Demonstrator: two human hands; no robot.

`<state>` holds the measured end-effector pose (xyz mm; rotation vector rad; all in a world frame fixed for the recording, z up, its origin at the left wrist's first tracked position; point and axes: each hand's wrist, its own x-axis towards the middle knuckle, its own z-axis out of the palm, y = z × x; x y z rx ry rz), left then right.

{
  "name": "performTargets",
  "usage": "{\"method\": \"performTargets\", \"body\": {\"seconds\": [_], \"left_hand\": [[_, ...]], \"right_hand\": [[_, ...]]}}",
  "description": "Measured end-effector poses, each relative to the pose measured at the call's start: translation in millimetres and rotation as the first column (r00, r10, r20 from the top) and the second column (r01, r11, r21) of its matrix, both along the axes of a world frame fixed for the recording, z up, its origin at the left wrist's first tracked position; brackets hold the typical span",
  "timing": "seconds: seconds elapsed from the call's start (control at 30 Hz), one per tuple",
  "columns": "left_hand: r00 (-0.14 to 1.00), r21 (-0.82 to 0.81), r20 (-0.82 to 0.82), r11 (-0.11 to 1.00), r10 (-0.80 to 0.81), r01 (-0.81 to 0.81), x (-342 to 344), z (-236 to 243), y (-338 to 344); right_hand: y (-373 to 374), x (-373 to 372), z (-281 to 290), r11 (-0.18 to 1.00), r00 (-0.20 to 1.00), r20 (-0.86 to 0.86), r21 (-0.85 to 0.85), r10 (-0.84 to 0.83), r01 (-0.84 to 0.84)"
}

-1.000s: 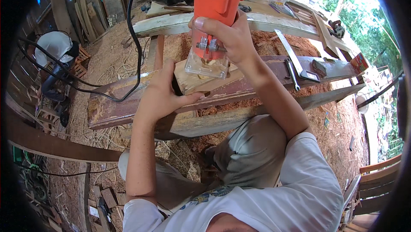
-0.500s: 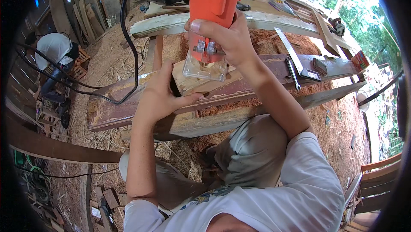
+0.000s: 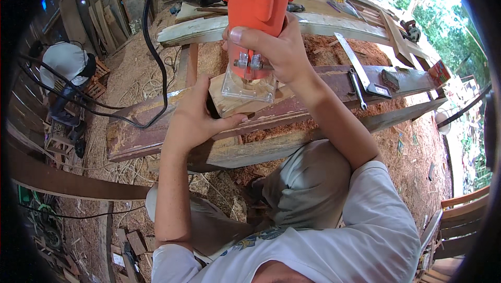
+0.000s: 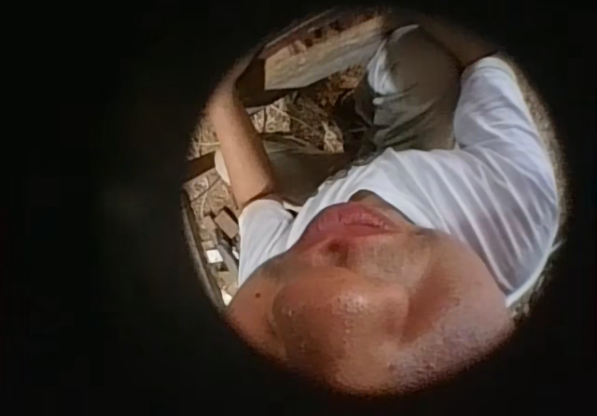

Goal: The person uses an electric wood router to shape the edge of a piece of wood, holding the base of the router firmly against the wood while moving it along the workpiece.

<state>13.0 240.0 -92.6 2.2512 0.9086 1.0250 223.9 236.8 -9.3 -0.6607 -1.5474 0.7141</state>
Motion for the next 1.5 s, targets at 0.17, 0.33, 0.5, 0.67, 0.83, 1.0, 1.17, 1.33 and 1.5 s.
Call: {"method": "performTargets", "body": {"seconds": [0.17, 0.33, 0.5, 0.67, 0.83, 1.0, 1.17, 1.33, 1.5], "left_hand": [[1.0, -0.002, -0.025, 1.0, 0.015, -0.015, -1.1, 0.2, -0.2], [1.0, -0.011, 0.002, 1.0, 0.002, -0.002, -1.1, 1.2, -1.5], [1.0, -0.016, 0.024, 1.0, 0.005, -0.005, 0.1, -2.3, -1.5], [0.999, -0.011, 0.04, 1.0, -0.017, 0.017, -0.5, -4.9, 2.2], [1.0, 0.007, 0.009, 1.0, 0.005, -0.005, -0.3, -6.5, 4.1], [1.0, 0.039, -0.019, 0.999, 0.02, -0.019, -1.4, -7.8, 4.3], [1.0, 0.038, 0.025, 0.999, -0.003, 0.002, -0.1, -8.1, 3.8], [1.0, 0.052, -0.018, 0.999, 0.018, -0.017, -0.5, -9.5, 5.6], [1.0, 0.076, 0.011, 0.997, -0.006, 0.005, -0.1, -9.0, 6.4]], "right_hand": [[-2.2, 0.3, -1.5, 0.998, 1.0, 0.0, -0.054, -0.022, 0.022], [-7.2, -2.5, 0.6, 0.996, 1.0, -0.023, -0.089, -0.005, 0.003], [-9.7, -2.7, 1.3, 0.999, 0.999, 0.01, -0.019, -0.031, 0.031], [-10.4, -6.0, 3.5, 0.999, 0.999, -0.016, 0.016, 0.032, -0.031], [-10.6, -5.7, 1.9, 1.0, 1.0, -0.008, 0.008, 0.018, -0.018], [-12.3, -6.5, 2.1, 1.0, 1.0, -0.009, 0.01, 0.006, -0.006], [-16.0, -6.1, 0.8, 0.998, 1.0, -0.003, -0.061, -0.015, 0.015], [-13.8, -5.2, -0.5, 0.997, 1.0, -0.008, -0.077, -0.003, 0.002], [-10.9, -5.5, -2.5, 1.0, 1.0, 0.006, 0.011, -0.021, 0.021]]}}
